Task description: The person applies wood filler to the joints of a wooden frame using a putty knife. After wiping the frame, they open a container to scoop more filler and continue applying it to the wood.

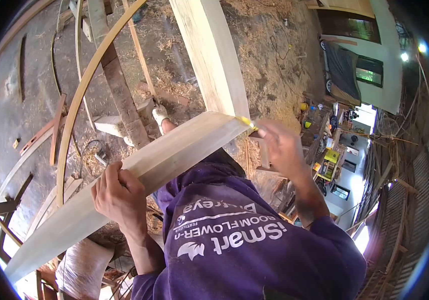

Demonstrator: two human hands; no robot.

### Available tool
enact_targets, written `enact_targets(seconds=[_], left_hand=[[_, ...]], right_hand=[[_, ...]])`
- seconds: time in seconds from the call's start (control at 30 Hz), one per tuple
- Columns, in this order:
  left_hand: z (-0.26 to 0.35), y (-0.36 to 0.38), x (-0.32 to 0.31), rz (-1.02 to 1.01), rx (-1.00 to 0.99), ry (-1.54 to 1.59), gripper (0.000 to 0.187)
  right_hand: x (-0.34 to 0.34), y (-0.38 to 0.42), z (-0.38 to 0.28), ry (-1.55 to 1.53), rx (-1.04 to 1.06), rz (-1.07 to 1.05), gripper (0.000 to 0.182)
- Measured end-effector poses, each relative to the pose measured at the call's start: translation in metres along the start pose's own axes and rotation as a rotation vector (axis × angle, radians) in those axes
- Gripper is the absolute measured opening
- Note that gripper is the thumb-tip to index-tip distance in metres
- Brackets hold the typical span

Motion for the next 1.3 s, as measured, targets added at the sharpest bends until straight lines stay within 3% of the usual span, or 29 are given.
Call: enact_targets(seconds=[0.1,0.27,0.5,0.57,0.6,0.67,0.7,0.77,0.93,1.0,1.03,1.07,1.13,1.2,1.27,1.3], left_hand=[[0.001,0.000,0.000,-0.016,0.011,-0.011,0.016],[0.001,0.001,-0.001,-0.021,-0.022,-0.011,0.015],[0.002,0.001,0.001,-0.018,-0.022,0.021,0.013],[0.003,0.002,0.003,-0.022,-0.017,0.015,0.013],[0.003,0.001,0.003,-0.021,-0.010,0.010,0.013],[0.001,0.001,0.002,-0.017,-0.003,0.013,0.013],[0.001,0.001,0.002,-0.012,-0.009,0.020,0.013],[0.000,0.001,0.001,-0.008,-0.006,0.014,0.013],[0.001,0.001,0.004,0.026,0.024,0.008,0.014],[0.006,0.002,0.007,0.012,-0.025,0.130,0.018],[0.000,0.004,0.007,0.006,-0.039,0.260,0.020],[-0.013,0.007,0.008,-0.042,0.001,0.487,0.019],[-0.044,0.022,0.041,0.188,0.016,0.594,0.020],[-0.081,0.037,0.094,0.434,0.111,0.112,0.023],[-0.154,0.050,0.128,0.422,0.314,0.061,0.032],[-0.172,0.050,0.140,0.414,0.305,-0.022,0.032]], right_hand=[[0.015,-0.004,0.008,0.015,-0.072,0.083,0.027],[0.011,-0.009,0.009,0.054,0.027,0.072,0.026],[0.003,-0.011,-0.001,0.024,-0.015,0.023,0.024],[-0.010,-0.004,-0.004,-0.056,-0.004,-0.188,0.023],[-0.003,-0.003,-0.012,-0.058,0.000,-0.187,0.023],[0.020,0.000,-0.005,-0.408,-0.306,-0.107,0.022],[0.025,0.001,-0.004,-0.413,-0.306,-0.107,0.022],[0.031,0.004,0.006,-0.748,-0.340,-0.067,0.023],[0.031,-0.012,-0.001,-0.833,-0.229,-0.152,0.029],[0.036,-0.028,-0.007,-0.495,-0.202,-0.239,0.032],[0.040,-0.042,-0.017,-0.313,-0.089,-0.305,0.031],[0.044,-0.060,-0.025,-0.305,-0.065,-0.319,0.031],[0.037,-0.079,-0.049,0.047,0.024,-0.478,0.033],[0.025,-0.098,-0.075,0.177,0.093,-0.488,0.030],[-0.009,-0.114,-0.084,0.449,0.104,-0.696,0.023],[-0.018,-0.125,-0.089,0.467,0.087,-0.713,0.023]])
Point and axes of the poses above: each hand's wrist, its own y-axis away from the middle knuckle, its own x-axis out of the back of the hand, z = x × y, the point moved 8 cm from there along -y, towards the middle knuckle, and after that the axes turned 8 degrees about -z, right-handed, at the moved point
